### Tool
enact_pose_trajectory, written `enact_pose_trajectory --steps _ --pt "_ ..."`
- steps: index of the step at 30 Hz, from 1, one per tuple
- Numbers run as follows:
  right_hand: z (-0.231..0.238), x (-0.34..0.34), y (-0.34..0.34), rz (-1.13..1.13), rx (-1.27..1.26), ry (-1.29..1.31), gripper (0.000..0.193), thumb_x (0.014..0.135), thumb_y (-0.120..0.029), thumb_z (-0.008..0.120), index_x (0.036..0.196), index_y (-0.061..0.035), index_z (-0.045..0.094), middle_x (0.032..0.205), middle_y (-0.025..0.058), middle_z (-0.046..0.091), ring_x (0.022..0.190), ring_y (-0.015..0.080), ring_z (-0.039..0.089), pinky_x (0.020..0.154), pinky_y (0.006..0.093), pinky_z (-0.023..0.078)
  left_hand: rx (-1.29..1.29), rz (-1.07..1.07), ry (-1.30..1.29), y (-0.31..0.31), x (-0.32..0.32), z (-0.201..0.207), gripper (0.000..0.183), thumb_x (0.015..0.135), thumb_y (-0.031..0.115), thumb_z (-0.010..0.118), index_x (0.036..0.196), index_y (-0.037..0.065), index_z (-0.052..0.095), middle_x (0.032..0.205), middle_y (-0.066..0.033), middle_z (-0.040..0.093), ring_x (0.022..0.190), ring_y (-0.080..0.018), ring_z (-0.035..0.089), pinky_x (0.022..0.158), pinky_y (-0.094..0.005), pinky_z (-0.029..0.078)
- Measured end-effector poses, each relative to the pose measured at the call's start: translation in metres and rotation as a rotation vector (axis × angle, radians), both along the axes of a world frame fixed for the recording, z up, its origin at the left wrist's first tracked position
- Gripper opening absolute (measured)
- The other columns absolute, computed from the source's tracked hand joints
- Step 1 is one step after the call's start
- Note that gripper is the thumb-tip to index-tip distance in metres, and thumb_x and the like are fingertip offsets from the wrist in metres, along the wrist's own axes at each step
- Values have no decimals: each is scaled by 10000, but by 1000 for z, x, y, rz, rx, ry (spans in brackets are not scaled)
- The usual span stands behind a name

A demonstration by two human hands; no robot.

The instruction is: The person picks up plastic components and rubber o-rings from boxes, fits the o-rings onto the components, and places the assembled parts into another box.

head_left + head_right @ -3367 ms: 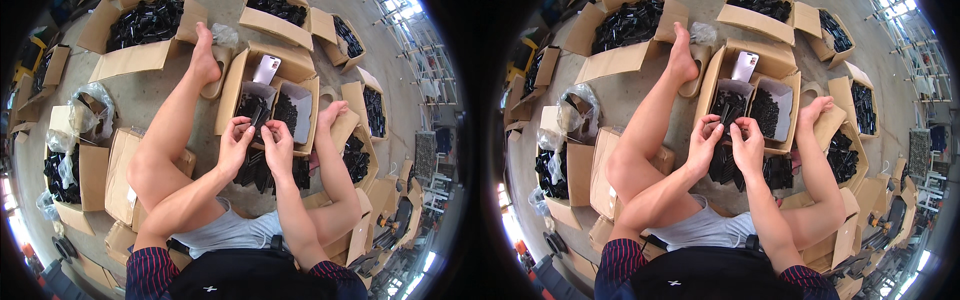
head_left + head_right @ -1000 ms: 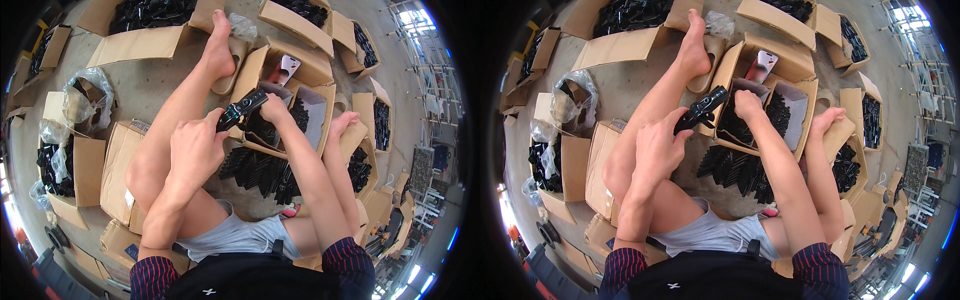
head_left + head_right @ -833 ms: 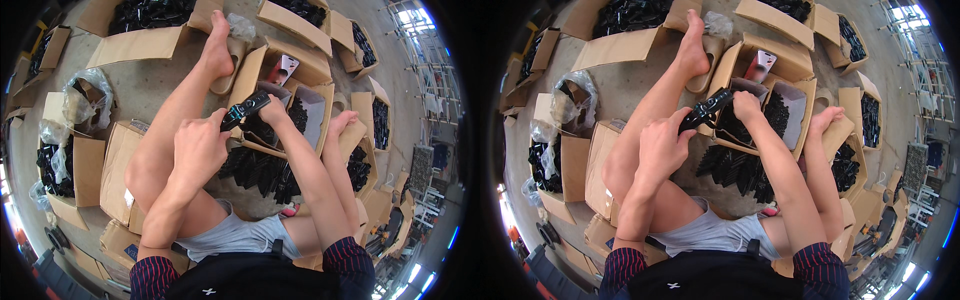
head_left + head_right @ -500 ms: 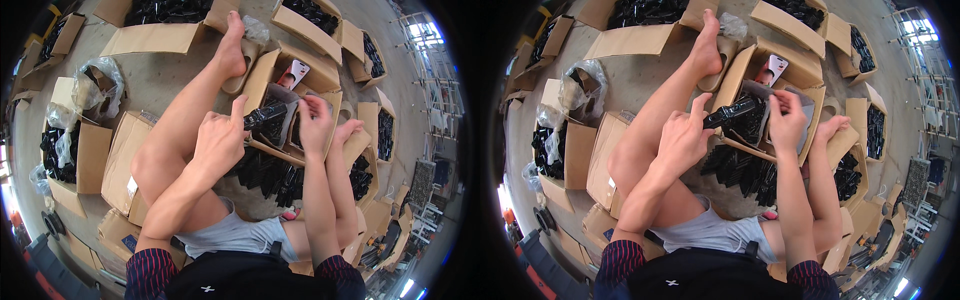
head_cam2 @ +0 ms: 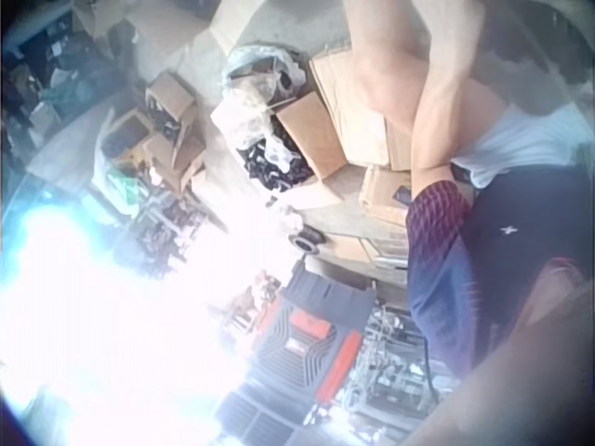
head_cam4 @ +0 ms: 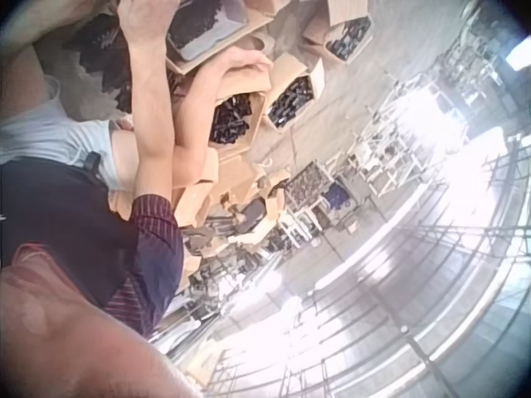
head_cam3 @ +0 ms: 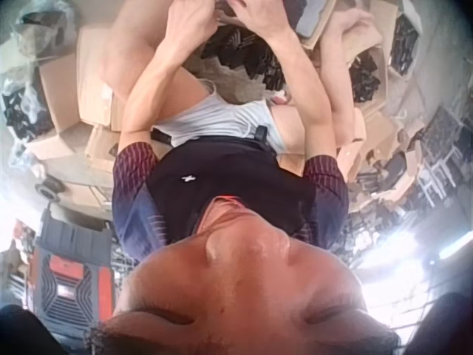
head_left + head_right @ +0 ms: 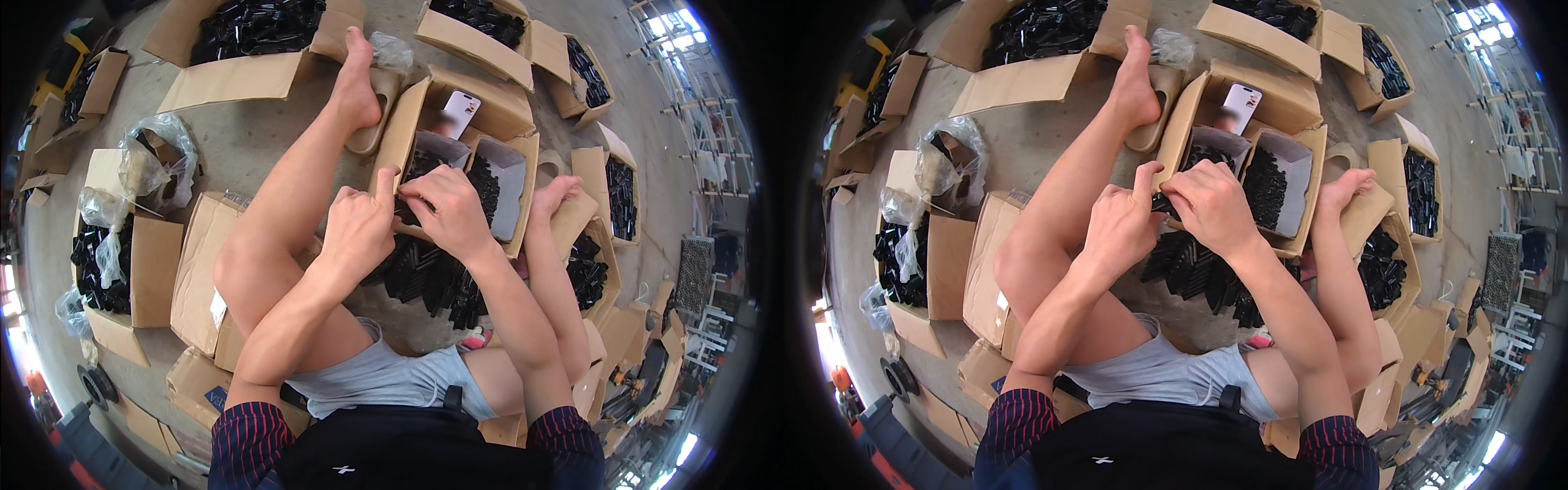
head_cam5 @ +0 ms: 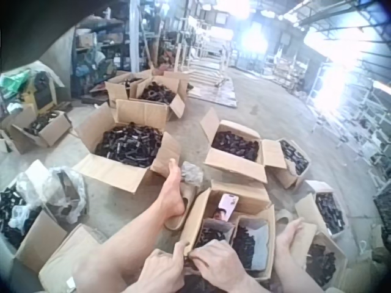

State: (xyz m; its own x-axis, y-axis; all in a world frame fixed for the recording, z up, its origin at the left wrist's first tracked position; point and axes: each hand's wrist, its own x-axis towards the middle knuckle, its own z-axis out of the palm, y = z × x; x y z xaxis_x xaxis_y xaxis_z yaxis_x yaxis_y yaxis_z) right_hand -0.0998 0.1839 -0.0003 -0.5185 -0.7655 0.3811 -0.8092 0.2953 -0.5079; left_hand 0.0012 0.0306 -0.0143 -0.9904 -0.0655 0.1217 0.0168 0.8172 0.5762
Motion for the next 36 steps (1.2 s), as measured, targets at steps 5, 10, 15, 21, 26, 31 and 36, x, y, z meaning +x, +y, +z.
enact_pose_trajectory --steps 5,10,15,21,26,31,36 --pt "7 -1 3 13 55 -42 63 820 -94 731 877 -80 708 829 40 706 821 241 630 776 376 457 43 10 -41 1 0 4 683 760 23 775 1332 45 402 770 -177 694 744 -386 688 797 -449 500" --pt "7 1 4 53 117 -25 56 815 -94 723 863 -66 715 831 47 708 853 241 623 785 378 453 53 20 27 0 1 2 551 772 37 749 1220 43 429 639 -145 630 667 -374 672 730 -444 467" --pt "10 0 7 27 137 -66 104 788 -56 733 892 -45 731 875 66 720 889 267 644 835 391 476 67 13 0 1 1 4 546 782 37 753 1224 46 432 710 -147 662 713 -376 680 757 -455 477" --pt "12 -3 22 -175 -33 -47 102 836 -72 727 932 -41 743 913 90 728 878 276 663 817 376 509 183 58 -55 1 0 9 498 806 62 762 1210 53 472 850 -181 721 806 -355 705 800 -439 506" --pt "-26 -41 83 -765 -226 -272 137 946 -104 671 1022 1 713 879 120 745 786 198 707 741 320 550 1095 222 -222 -5 -10 -16 329 934 141 721 1168 17 525 1045 -159 744 906 -258 733 862 -363 546" --pt "-131 -58 144 -730 653 -350 237 884 -159 706 1078 -22 705 1057 234 722 1049 418 678 930 474 535 1734 246 -307 -3 -17 -10 275 972 183 693 1183 59 566 1125 -139 724 1047 -208 707 950 -350 542" --pt "-143 -68 136 -863 749 -530 329 827 -180 772 1105 -17 708 1104 252 709 1087 412 671 966 471 529 1952 219 -237 6 -20 -22 240 979 180 681 1178 87 588 1179 -136 705 1100 -238 688 993 -364 534"
